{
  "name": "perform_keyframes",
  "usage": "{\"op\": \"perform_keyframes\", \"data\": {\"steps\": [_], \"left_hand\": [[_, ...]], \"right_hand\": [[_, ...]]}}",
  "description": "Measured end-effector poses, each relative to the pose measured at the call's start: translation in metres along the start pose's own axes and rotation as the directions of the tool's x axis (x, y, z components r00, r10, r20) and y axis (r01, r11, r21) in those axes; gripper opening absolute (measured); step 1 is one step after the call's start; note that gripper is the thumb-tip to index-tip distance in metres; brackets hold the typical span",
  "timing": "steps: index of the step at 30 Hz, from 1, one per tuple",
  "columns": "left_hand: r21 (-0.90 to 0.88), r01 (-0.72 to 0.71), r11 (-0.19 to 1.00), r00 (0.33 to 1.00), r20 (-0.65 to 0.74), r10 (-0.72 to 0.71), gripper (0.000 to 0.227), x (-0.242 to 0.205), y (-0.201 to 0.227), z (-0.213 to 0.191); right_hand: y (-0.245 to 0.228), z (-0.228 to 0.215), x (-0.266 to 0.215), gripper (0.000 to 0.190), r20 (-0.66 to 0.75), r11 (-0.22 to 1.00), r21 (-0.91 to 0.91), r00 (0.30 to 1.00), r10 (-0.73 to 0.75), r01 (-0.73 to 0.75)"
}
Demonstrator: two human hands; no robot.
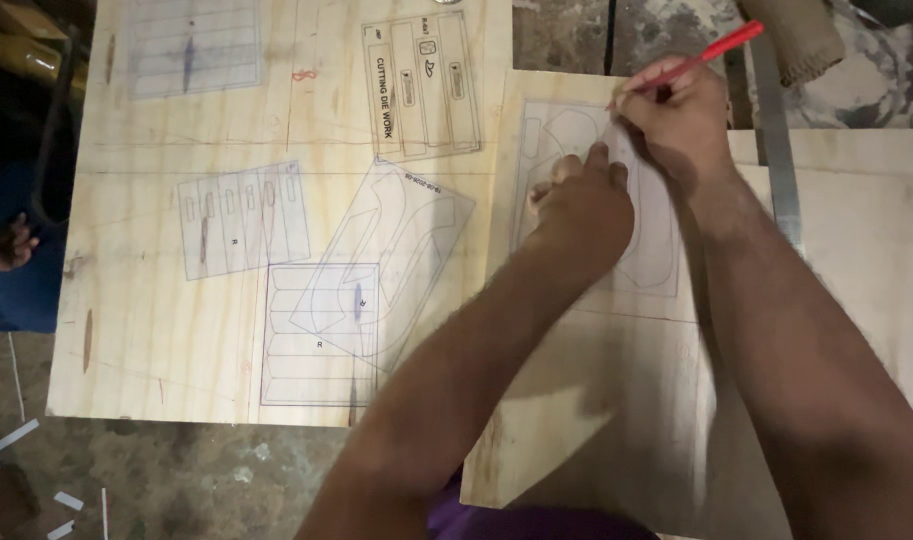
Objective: The person traces the outlines of plastic stencils onto wooden boards using a red marker and a black pen, and measures and marks lines with a metal ruler.
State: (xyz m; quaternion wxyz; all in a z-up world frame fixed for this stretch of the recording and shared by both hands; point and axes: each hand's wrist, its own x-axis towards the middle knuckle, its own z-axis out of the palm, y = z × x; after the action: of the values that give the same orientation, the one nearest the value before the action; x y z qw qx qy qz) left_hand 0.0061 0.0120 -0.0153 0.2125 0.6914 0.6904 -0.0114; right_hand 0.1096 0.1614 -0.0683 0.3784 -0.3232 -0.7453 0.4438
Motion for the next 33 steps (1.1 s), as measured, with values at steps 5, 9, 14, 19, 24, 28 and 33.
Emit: {"op": "perform_keyframes", "data": {"steps": [5,9,14,19,24,28,33], "left_hand": [[-0.092,0.013,0.996,0.999,-0.049,-0.018,0.049,0.002,0.000,0.000],[-0.078,0.014,0.997,1.000,0.017,-0.013,0.057,-0.001,0.000,-0.003],[0.023,-0.028,0.999,1.000,0.010,0.028,0.065,-0.005,-0.001,-0.007],[-0.021,0.003,1.000,1.000,0.023,-0.003,0.064,-0.004,0.001,-0.011],[-0.012,-0.021,1.000,0.999,0.028,0.022,0.063,-0.006,-0.001,-0.011],[-0.013,-0.002,1.000,1.000,-0.004,0.002,0.063,-0.004,0.000,-0.009],[0.001,-0.014,1.000,1.000,0.017,0.014,0.062,-0.001,0.000,-0.008]], "right_hand": [[-0.010,0.006,-0.004,0.009,-0.134,0.975,0.201,0.983,0.123,-0.095],[-0.014,0.004,-0.005,0.010,0.000,0.977,0.209,0.999,0.040,-0.039],[-0.009,0.006,0.001,0.010,-0.164,0.974,0.199,0.976,0.144,-0.110],[-0.014,0.004,-0.004,0.011,0.014,0.992,0.121,0.999,0.041,-0.043],[-0.018,0.006,-0.004,0.008,-0.124,0.986,0.151,0.988,0.094,-0.074],[-0.015,0.006,-0.005,0.007,-0.025,0.992,0.087,0.995,0.093,-0.091],[-0.015,0.003,0.000,0.018,-0.280,0.818,0.569,0.955,0.097,0.084]]}}
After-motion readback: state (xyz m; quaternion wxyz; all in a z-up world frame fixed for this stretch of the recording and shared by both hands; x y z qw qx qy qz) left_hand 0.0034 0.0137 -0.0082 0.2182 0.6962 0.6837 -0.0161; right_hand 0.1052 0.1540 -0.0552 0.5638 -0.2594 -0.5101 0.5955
